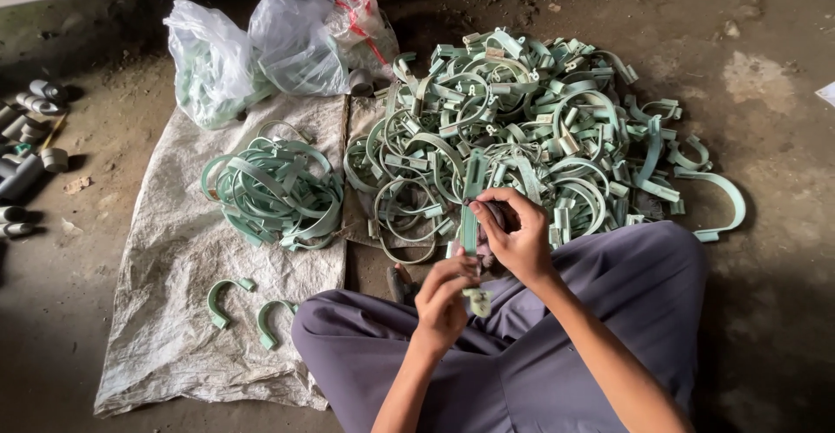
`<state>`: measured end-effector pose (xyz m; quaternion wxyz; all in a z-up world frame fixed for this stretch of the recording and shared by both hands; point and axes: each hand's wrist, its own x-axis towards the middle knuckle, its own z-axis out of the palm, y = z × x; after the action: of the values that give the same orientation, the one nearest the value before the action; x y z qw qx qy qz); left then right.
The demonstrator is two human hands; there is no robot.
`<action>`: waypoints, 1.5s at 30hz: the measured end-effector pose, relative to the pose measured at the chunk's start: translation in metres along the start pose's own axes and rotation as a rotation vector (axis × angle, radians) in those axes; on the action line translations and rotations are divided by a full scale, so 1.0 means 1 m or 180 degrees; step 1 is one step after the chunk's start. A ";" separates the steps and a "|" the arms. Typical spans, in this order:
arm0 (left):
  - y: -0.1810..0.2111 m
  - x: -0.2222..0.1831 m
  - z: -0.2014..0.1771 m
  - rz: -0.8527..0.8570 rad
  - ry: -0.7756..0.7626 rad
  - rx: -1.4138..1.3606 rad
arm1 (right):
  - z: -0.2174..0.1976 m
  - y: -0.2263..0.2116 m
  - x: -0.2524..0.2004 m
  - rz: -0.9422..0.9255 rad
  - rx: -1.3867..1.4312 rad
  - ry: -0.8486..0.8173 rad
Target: The person sits on the floor and wipes light green plastic parts with a cloth, handling them one at a time from a large pile. The person places cleaned parts into a separate pile on a sack.
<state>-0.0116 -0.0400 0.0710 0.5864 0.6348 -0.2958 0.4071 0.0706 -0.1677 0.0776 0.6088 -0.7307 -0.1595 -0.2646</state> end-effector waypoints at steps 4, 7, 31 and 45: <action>0.000 0.000 0.005 -0.0041 0.0056 -0.0173 | -0.001 -0.015 0.007 -0.0165 0.0118 0.0172; 0.003 -0.001 -0.002 -0.0433 -0.0180 -0.0505 | -0.005 -0.015 0.010 -0.0374 0.0179 0.0282; -0.002 -0.025 -0.018 -0.3249 -0.0443 0.0246 | 0.007 0.009 0.033 -0.1185 -0.0519 -0.0033; -0.033 -0.071 -0.014 -0.2285 -0.0201 0.1108 | 0.026 0.035 -0.010 -0.0760 -0.0165 -0.1335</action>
<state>-0.0211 -0.0287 -0.0071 0.5657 0.7998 0.0003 0.2005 0.0871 -0.1491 0.0406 0.5078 -0.7610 -0.3609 -0.1811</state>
